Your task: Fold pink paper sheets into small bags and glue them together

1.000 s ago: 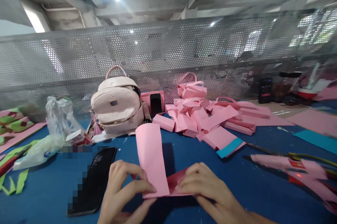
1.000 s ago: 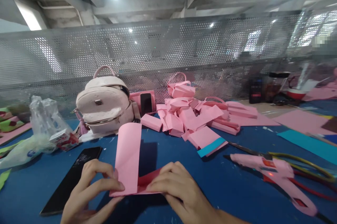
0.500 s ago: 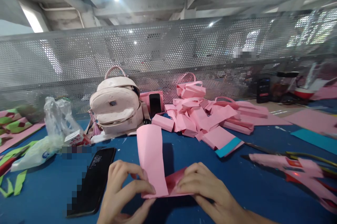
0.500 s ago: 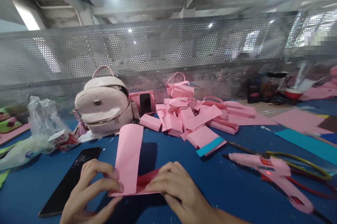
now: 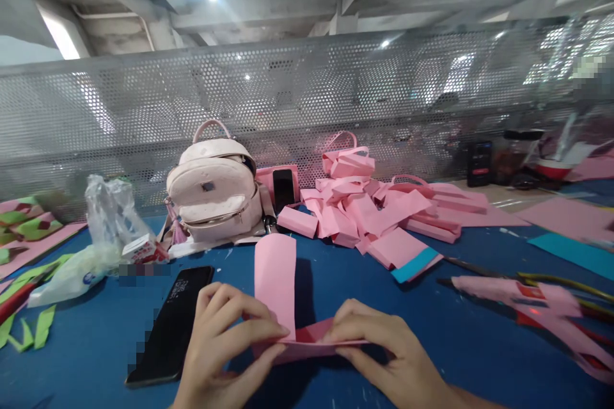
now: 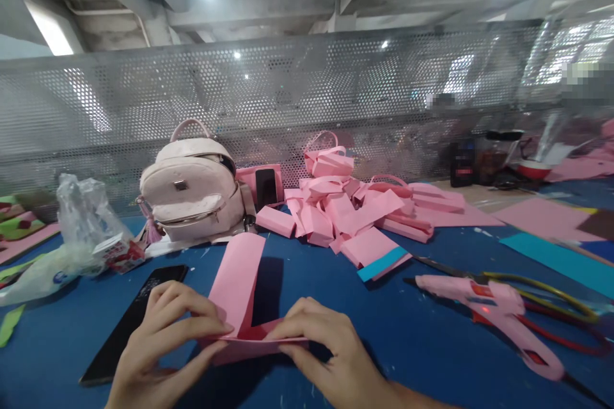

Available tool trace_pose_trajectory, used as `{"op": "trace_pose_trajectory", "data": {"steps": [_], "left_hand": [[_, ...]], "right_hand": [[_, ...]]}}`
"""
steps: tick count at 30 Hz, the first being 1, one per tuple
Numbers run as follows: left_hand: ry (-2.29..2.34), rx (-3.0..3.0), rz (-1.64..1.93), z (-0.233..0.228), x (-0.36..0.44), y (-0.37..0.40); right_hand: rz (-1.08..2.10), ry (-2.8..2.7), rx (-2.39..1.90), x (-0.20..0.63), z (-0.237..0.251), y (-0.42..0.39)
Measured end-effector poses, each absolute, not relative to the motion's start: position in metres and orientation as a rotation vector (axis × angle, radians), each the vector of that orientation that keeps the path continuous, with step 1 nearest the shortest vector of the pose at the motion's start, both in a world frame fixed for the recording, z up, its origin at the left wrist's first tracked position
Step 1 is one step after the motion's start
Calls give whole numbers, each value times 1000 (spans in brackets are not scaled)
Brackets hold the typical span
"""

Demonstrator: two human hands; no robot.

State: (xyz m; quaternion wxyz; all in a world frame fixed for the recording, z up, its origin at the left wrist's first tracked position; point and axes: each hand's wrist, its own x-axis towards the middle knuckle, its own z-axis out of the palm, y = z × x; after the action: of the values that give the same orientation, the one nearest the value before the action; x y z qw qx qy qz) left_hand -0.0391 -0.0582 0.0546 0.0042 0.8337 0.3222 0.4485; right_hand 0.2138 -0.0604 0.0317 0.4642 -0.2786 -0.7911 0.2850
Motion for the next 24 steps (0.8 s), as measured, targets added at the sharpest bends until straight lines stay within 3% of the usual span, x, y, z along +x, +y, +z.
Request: {"op": "trace_pose_trajectory", "data": {"steps": [15, 24], "left_hand": [[999, 2558, 1391, 57, -39, -59], [1096, 2445, 1438, 60, -47, -59]], "right_hand": [[708, -1924, -696, 210, 34, -65], [401, -2071, -683, 218, 53, -49]]}}
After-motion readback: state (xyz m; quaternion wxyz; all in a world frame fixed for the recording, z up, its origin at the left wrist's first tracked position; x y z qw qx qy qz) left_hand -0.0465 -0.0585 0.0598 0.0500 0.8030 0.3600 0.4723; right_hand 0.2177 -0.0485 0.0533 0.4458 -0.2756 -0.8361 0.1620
